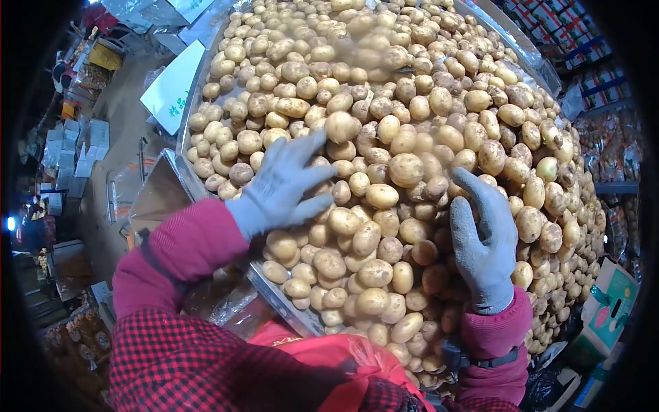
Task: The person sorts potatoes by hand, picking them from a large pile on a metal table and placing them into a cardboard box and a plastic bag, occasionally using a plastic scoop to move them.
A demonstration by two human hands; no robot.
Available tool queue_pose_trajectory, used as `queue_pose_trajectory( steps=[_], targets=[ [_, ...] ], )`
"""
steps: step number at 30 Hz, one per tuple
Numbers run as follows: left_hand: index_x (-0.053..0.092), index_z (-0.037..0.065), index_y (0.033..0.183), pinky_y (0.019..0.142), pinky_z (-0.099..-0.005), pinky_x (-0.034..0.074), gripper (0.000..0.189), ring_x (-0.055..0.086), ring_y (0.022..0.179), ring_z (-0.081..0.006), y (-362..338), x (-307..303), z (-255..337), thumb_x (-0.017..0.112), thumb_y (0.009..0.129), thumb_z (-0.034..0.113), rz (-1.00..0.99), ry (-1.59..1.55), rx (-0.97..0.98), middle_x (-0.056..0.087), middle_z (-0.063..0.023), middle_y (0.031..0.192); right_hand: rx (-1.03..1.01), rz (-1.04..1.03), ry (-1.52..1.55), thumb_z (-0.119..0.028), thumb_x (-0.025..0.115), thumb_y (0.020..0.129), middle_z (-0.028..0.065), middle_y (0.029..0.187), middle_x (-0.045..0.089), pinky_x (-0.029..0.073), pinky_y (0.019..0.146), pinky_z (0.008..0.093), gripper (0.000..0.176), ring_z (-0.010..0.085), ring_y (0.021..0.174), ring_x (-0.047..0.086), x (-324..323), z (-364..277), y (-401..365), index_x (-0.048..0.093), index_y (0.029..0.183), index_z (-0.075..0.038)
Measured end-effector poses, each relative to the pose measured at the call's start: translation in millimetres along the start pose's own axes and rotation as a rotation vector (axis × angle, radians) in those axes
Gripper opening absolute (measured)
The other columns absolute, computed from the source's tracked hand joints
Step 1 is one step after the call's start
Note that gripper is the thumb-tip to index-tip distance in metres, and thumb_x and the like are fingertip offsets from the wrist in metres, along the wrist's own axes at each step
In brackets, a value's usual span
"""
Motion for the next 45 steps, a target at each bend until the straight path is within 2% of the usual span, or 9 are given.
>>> queue_pose_trajectory(
  steps=[7,11,19,25,29,33,39,42,45],
  targets=[
    [0.068,0.017,0.126,0.110,-0.0607,0.030,0.046,0.041,0.139,-0.0431,22.4,18.3,5.2,0.074,0.084,0.036,0.117,0.105,-0.048,0.048,-0.0179,0.149,0.002,-0.029,0.002,-0.006,0.067,0.095,0.0141,0.120,0.069,0.051,0.099,0.0374,0.033,0.0267,0.111,0.066,0.0,-2.1,-3.3,0.067,0.128,-0.003],
    [0.067,0.028,0.125,0.101,-0.0775,0.028,0.044,0.034,0.145,-0.0399,57.6,32.4,-17.3,0.075,0.083,0.039,0.096,0.404,-0.045,0.047,-0.0129,0.151,0.040,-0.037,0.059,-0.006,0.065,0.097,0.0132,0.122,0.068,0.051,0.100,0.0342,0.033,0.0224,0.113,0.065,1.1,4.0,-5.0,0.067,0.130,-0.004],
    [0.066,0.025,0.125,0.111,-0.0624,0.032,0.051,0.040,0.144,-0.0386,106.9,24.8,-57.2,0.082,0.076,0.028,0.095,0.510,0.049,0.044,-0.0149,0.155,0.039,-0.052,0.071,-0.006,0.066,0.095,0.0135,0.121,0.069,0.052,0.100,0.0357,0.034,0.0252,0.113,0.066,-2.2,1.3,-4.3,0.068,0.128,-0.004],
    [0.057,0.039,0.141,0.113,-0.0554,0.034,0.071,0.038,0.147,-0.0330,141.7,17.0,-120.8,0.084,0.078,0.019,0.138,0.509,-0.189,0.035,-0.0108,0.164,0.039,-0.052,0.055,-0.002,0.065,0.094,0.0144,0.122,0.068,0.051,0.101,0.0356,0.034,0.0246,0.114,0.066,-2.3,0.2,-2.8,0.068,0.128,-0.002],
    [0.052,0.044,0.146,0.114,-0.0593,0.033,0.054,0.043,0.144,-0.0339,166.7,2.3,-170.8,0.067,0.094,0.041,-0.046,0.584,-0.377,0.036,-0.0130,0.163,0.063,-0.064,0.035,-0.002,0.065,0.094,0.0144,0.122,0.068,0.051,0.101,0.0354,0.035,0.0237,0.113,0.066,-0.1,4.1,-1.8,0.067,0.128,-0.002],
    [0.053,0.038,0.148,0.116,-0.0625,0.028,0.056,0.045,0.142,-0.0356,144.2,-8.1,-184.3,0.066,0.094,0.047,0.157,0.554,-0.504,0.044,-0.0135,0.157,0.066,-0.025,0.083,-0.008,0.069,0.092,0.0168,0.114,0.070,0.052,0.097,0.0414,0.033,0.0324,0.108,0.067,0.8,4.5,-2.5,0.069,0.125,-0.003],
    [0.057,0.033,0.140,0.122,-0.0571,0.026,0.075,0.046,0.140,-0.0294,80.4,45.1,-39.6,0.080,0.072,0.012,-0.100,0.394,0.328,0.054,-0.0051,0.147,0.001,-0.002,0.097,-0.008,0.069,0.094,0.0155,0.112,0.070,0.052,0.093,0.0384,0.032,0.0290,0.104,0.067,2.2,3.7,-1.8,0.069,0.125,-0.003],
    [0.056,0.039,0.140,0.122,-0.0564,0.022,0.069,0.042,0.143,-0.0288,90.7,31.7,-88.2,0.079,0.078,0.018,-0.139,0.504,-0.045,0.050,-0.0071,0.151,0.054,0.017,0.133,-0.009,0.069,0.095,0.0140,0.109,0.071,0.052,0.092,0.0371,0.030,0.0271,0.101,0.067,3.0,8.7,-2.6,0.070,0.124,-0.004],
    [0.066,0.030,0.127,0.111,-0.0539,0.031,0.044,0.049,0.133,-0.0304,79.8,-10.6,-94.2,0.075,0.084,0.027,0.220,0.586,-0.062,0.056,-0.0088,0.144,0.025,0.023,0.113,-0.011,0.070,0.095,0.0127,0.108,0.072,0.053,0.091,0.0363,0.029,0.0264,0.100,0.068,2.4,7.5,-4.3,0.071,0.124,-0.005]
  ],
)
Point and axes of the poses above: each hand's wrist, its own y-axis towards the middle knuckle, its own x-axis out of the palm, z = x × y, the point moved 9 cm from there along y, towards the middle knuckle
